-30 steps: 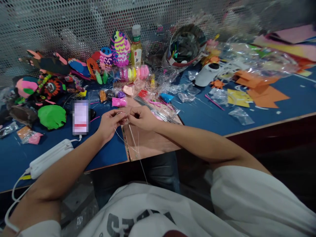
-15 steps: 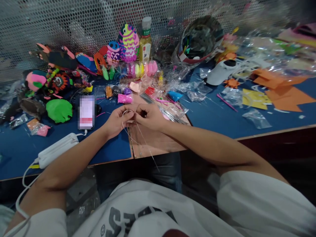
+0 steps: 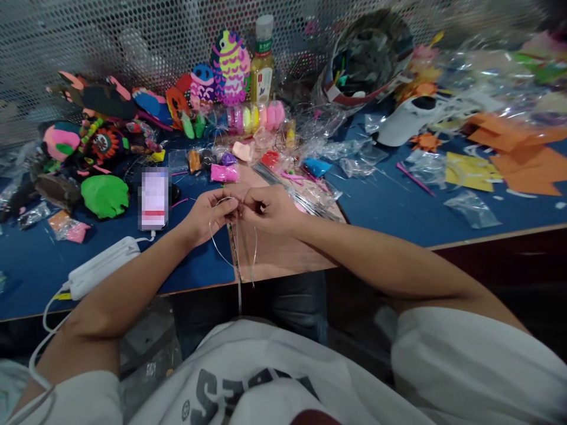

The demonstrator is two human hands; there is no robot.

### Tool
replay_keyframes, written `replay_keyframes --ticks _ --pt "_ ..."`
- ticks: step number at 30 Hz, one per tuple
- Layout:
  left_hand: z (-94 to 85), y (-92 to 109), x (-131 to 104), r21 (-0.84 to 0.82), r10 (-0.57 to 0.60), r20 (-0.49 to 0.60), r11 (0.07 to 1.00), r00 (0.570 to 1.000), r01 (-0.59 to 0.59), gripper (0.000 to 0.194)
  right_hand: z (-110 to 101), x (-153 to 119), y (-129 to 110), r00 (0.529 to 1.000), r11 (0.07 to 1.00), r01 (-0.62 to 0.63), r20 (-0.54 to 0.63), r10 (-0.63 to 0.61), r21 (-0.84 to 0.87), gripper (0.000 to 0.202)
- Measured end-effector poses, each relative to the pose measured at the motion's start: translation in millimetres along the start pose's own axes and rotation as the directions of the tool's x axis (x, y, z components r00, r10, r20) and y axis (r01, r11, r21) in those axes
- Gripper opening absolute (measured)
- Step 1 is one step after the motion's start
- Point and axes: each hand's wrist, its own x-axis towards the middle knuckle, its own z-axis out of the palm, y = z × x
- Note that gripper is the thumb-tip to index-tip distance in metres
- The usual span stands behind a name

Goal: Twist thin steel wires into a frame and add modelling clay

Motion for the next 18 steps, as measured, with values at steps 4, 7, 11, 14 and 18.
replay_keyframes --ticks 4,7,11,14,18 --pt "-0.7 1.9 0.4 -0.005 0.051 -0.04 0.999 0.998 -0.051 0.038 -0.4 0.3 -3.4 1.0 1.0 -0.007 0.0 0.007 -0.021 0.027" --pt "-0.3 2.3 0.0 0.021 0.08 -0.068 0.997 0.994 -0.079 0.04 -0.4 -0.2 -3.4 0.999 0.999 -0.035 -0.014 0.034 -0.031 0.028" --pt "0.1 2.1 -1.8 0.059 0.103 -0.065 0.993 0.993 -0.099 0.042 -1.3 -0.9 -3.9 0.997 0.997 -0.072 -0.022 0.071 -0.04 0.025" --pt "1.9 3.2 -3.8 0.056 0.081 -0.065 0.995 0.995 -0.077 0.043 -1.8 -1.0 -5.0 0.991 0.989 -0.131 -0.019 0.13 -0.064 0.028" --pt "5.8 5.4 -5.3 0.017 0.017 -0.074 1.0 0.997 -0.016 0.044 -0.9 -0.8 -5.7 0.991 0.991 -0.128 -0.052 0.125 -0.049 0.03"
